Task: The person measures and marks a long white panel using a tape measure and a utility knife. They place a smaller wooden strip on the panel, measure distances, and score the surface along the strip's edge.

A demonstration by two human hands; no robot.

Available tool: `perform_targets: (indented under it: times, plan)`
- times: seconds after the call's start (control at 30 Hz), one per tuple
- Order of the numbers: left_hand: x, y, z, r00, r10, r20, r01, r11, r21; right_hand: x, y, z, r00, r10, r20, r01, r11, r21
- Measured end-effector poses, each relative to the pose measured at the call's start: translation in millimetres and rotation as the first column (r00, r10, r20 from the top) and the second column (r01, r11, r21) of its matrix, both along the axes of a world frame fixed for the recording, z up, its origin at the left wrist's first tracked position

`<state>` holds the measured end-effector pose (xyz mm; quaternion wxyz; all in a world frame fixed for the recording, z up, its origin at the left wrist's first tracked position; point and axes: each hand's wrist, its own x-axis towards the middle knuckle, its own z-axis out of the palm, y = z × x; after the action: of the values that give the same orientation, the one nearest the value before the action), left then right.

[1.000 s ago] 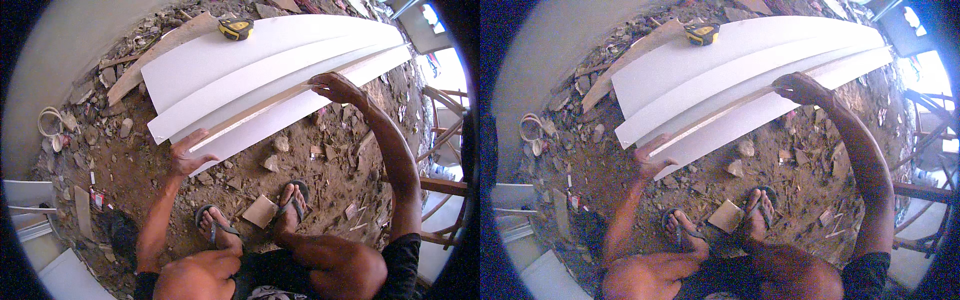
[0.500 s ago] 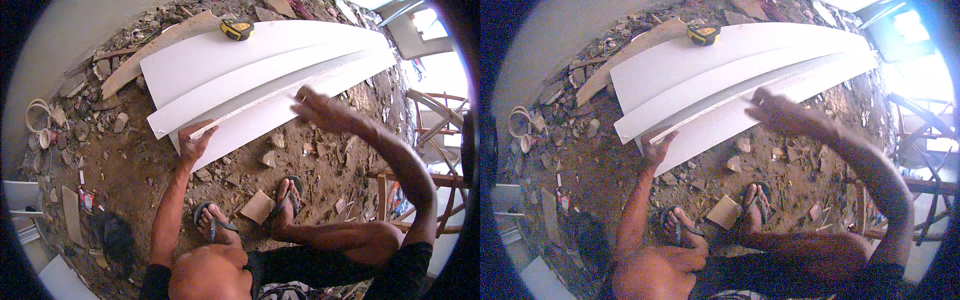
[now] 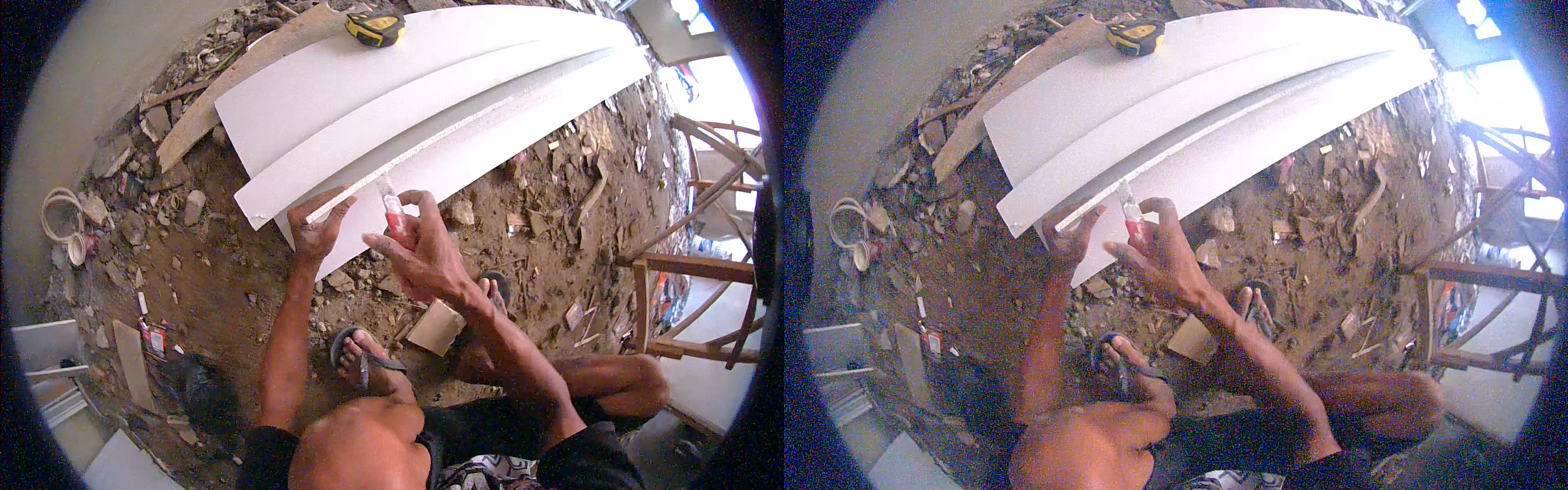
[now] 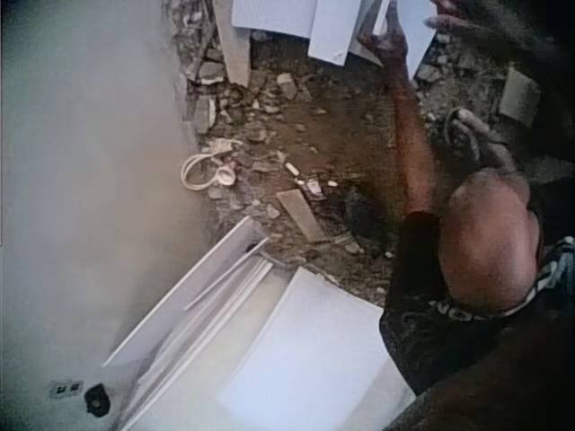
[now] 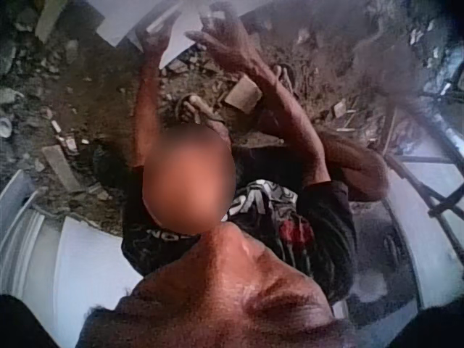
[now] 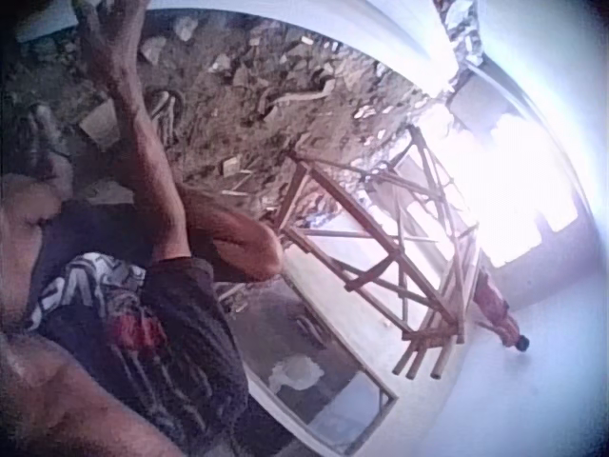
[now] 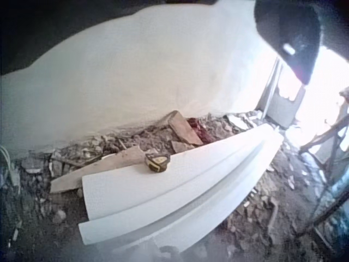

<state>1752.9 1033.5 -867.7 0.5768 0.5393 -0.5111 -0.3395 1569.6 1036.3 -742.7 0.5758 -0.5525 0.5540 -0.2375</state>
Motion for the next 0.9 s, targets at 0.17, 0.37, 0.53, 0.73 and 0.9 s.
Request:
perform_targets:
  times: [0.17,0.37,0.53,0.73,0.9]
  plan:
    - [1.4,-0.3,0.4,0.998,0.022,0.064,-0.027,0.997,0.073,-9.3,9.9,-32.6,0.988,-0.152,0.018,0.153,0.977,-0.146]
    - [-2.0,-2.6,-2.9,0.999,0.041,-0.021,-0.042,0.998,-0.038,-4.4,-7.3,-3.3,0.981,-0.157,0.115,0.133,0.973,0.191]
    - [-4.8,0.3,-2.9,0.998,0.065,0.015,-0.066,0.995,0.069,-1.2,-19.5,-26.5,0.944,-0.175,0.281,0.146,0.982,0.124]
    - [-0.3,0.9,-10.8,0.998,0.058,0.005,-0.058,0.998,0.027,12.0,-31.8,-21.6,0.939,-0.212,0.269,0.165,0.968,0.190]
    - [-3.6,-1.0,-0.3,0.999,0.051,0.012,-0.051,0.998,0.039,11.9,-37.7,-33.3,0.951,-0.195,0.238,0.160,0.974,0.159]
